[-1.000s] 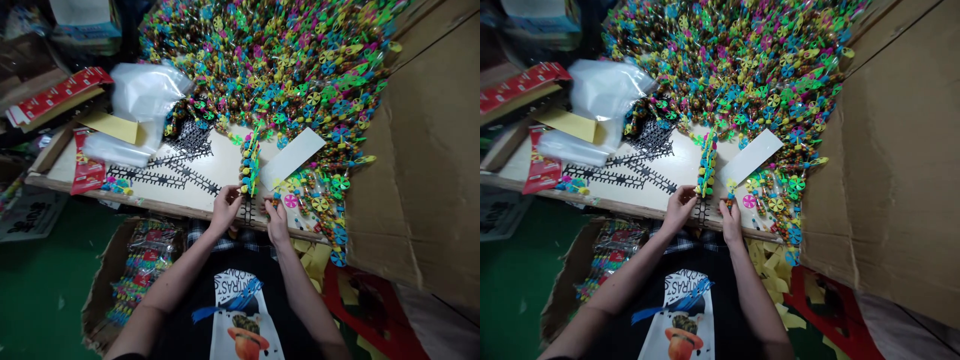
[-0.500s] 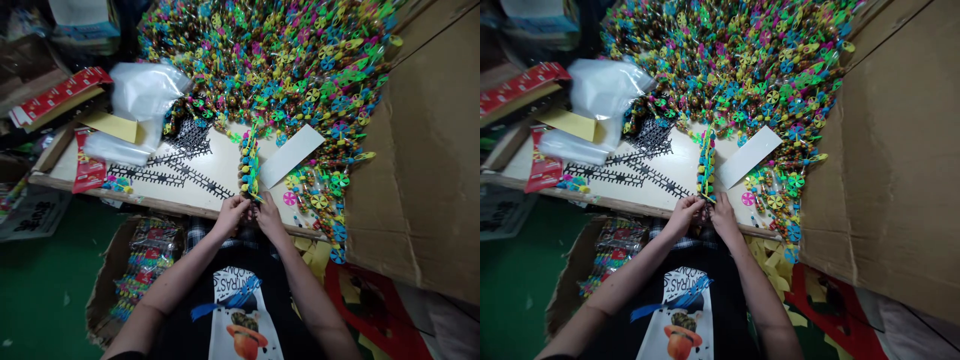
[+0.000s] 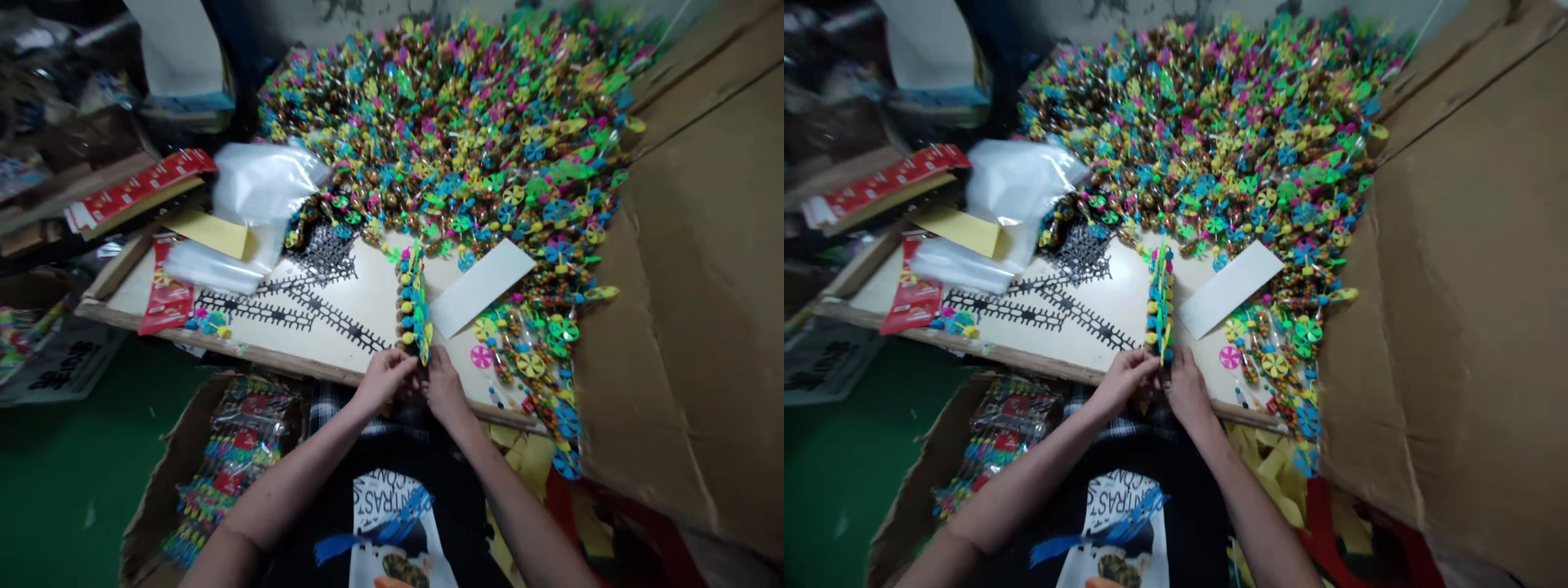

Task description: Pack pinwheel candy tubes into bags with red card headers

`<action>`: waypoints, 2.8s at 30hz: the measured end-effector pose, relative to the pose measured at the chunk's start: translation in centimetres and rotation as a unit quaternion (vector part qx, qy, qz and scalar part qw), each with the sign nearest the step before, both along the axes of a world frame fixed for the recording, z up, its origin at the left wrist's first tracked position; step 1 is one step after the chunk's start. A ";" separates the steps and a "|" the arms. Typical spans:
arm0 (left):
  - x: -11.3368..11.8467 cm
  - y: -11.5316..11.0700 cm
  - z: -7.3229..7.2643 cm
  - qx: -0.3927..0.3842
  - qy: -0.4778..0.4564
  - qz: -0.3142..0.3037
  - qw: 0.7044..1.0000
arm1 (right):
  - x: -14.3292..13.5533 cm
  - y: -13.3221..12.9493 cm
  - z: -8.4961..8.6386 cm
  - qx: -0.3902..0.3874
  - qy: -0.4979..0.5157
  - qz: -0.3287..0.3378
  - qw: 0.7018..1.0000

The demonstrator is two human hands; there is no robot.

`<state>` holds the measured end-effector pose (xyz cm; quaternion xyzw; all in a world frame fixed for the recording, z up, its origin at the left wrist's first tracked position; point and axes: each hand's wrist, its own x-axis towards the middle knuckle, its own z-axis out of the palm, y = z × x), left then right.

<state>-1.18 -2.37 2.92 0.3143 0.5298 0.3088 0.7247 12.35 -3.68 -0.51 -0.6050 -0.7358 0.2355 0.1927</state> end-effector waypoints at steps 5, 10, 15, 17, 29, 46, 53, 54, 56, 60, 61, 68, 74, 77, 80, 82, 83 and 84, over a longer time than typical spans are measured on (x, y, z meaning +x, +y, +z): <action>-5.4 4.0 0.4 0.043 0.107 -0.107 0.988 | 3.8 0.7 0.7 0.007 0.082 -0.001 0.997; -11.0 17.1 1.9 0.316 0.460 0.005 0.830 | 7.7 5.3 3.2 0.046 0.055 -0.066 0.995; -13.7 29.4 1.4 0.382 0.685 -0.078 0.615 | 7.8 14.0 6.3 0.085 0.041 -0.040 0.995; -14.3 31.7 0.4 0.389 0.707 -0.126 0.577 | 6.8 18.4 6.5 0.105 0.027 -0.017 0.994; -10.8 27.2 -1.5 0.553 0.531 -0.136 0.627 | -2.4 31.9 1.5 0.088 -0.213 0.050 0.972; -10.4 13.4 -3.3 0.464 0.517 -0.081 0.715 | 5.4 9.7 2.8 -0.020 0.412 -0.301 0.860; -9.9 14.5 -3.1 0.519 0.480 -0.103 0.700 | 4.3 1.7 1.2 -0.075 0.456 -0.285 0.840; -10.0 14.1 -2.8 0.516 0.453 -0.066 0.724 | 4.1 1.0 1.0 -0.071 0.467 -0.282 0.835; -9.6 12.5 -2.1 0.485 0.377 0.017 0.789 | 3.6 -0.3 0.6 -0.067 0.481 -0.277 0.829; -6.9 6.8 -0.8 0.307 0.173 0.120 0.928 | 2.4 -2.0 0.2 -0.088 0.460 -0.225 0.854; -5.9 5.2 -0.7 0.256 0.131 0.119 0.950 | 2.1 -2.2 0.2 -0.091 0.450 -0.206 0.864; -1.3 -0.7 -1.0 0.112 0.015 0.097 0.989 | 1.4 -1.9 0.2 -0.091 0.401 -0.135 0.902; -2.4 -0.1 -1.2 0.204 0.087 0.095 0.970 | 1.4 -1.9 0.2 -0.079 0.413 -0.158 0.894; -2.4 0.0 -1.7 0.226 0.109 0.130 0.959 | 0.8 -2.0 0.1 -0.077 0.423 -0.164 0.888; -1.8 -0.1 -2.5 0.241 0.107 0.158 0.952 | -0.3 -2.0 0.2 -0.085 0.445 -0.197 0.870; -1.4 -0.1 -3.0 0.252 0.106 0.159 0.949 | -1.2 -1.8 0.5 -0.108 0.469 -0.217 0.849; -1.3 0.0 -3.1 0.257 0.105 0.157 0.948 | -1.6 -1.7 0.7 -0.119 0.482 -0.221 0.840; -1.3 0.0 -3.3 0.262 0.104 0.154 0.947 | -1.9 -1.5 0.9 -0.126 0.490 -0.222 0.834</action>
